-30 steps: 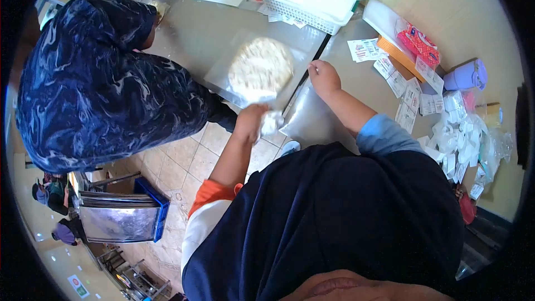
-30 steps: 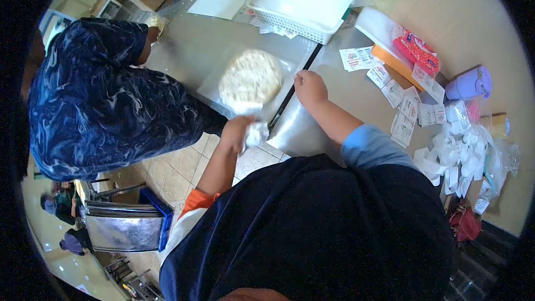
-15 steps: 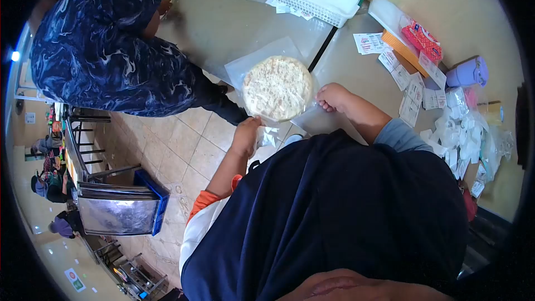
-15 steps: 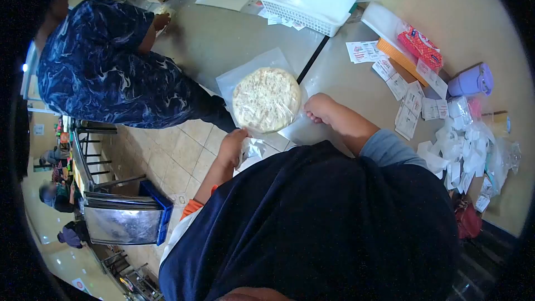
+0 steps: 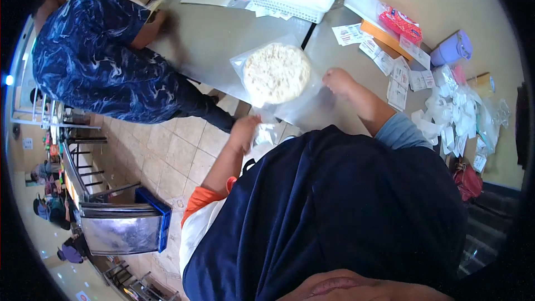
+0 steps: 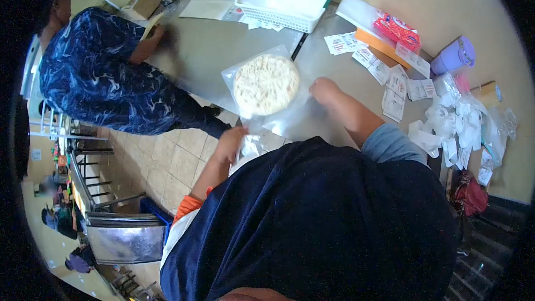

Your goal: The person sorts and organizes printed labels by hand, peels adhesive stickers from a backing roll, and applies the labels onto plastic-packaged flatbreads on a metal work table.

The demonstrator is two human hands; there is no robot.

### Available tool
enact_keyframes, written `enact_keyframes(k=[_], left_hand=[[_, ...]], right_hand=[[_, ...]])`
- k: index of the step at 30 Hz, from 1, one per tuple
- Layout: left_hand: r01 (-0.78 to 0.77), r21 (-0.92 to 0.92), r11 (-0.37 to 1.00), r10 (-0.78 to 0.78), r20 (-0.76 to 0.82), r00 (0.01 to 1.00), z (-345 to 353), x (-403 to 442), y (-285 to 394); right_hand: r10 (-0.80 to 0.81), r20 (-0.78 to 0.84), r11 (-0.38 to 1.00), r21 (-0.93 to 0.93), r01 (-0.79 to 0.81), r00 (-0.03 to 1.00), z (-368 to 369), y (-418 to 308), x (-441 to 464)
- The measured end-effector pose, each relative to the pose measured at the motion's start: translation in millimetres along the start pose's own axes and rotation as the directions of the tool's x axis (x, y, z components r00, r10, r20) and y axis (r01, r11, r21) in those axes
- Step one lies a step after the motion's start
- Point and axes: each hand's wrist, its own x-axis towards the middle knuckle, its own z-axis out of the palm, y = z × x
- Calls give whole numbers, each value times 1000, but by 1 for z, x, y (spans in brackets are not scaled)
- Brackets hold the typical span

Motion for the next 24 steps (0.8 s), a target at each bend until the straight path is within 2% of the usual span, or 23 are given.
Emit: enact_keyframes(k=[1,2,3,5,8,9,12,13,16,17,20,21,24], left_hand=[[3,-144,990,-4,-9,1000,20,-7,-6],[190,-261,946,-194,9,981,33,-9,-2],[345,-430,834,-357,56,932,35,-12,6],[579,-675,458,-617,227,753,30,-21,35],[572,-630,526,-634,158,757,23,-34,33],[596,-614,518,-660,156,735,19,-38,38],[554,-555,620,-624,78,777,19,-51,30],[580,-604,547,-664,109,740,16,-57,37],[560,-656,506,-684,90,724,13,-70,43],[551,-712,435,-711,103,696,13,-73,40],[521,-763,383,-738,86,669,7,-78,37],[527,-754,393,-752,66,656,2,-78,39],[497,-377,782,-587,-176,790,-15,-69,60]], right_hand=[[-62,-7,973,-222,59,998,0,10,-1],[-55,-111,960,-280,22,992,-7,9,-5],[-50,-211,942,-334,-24,976,-16,-4,-12],[-77,-369,890,-445,-103,926,-34,-18,-14],[-172,-480,886,-457,-78,860,-51,5,32],[-160,-500,884,-456,-102,851,-53,11,43],[-119,-529,884,-442,-153,840,-63,22,72],[-100,-514,886,-436,-158,852,-67,25,79],[-26,-418,879,-442,-179,908,-82,29,93],[4,-373,873,-452,-186,928,-87,30,96],[94,-369,900,-367,-238,925,-98,32,109],[102,-426,902,-341,-264,899,-98,28,104],[-270,-618,873,-481,-84,738,-89,12,79]])
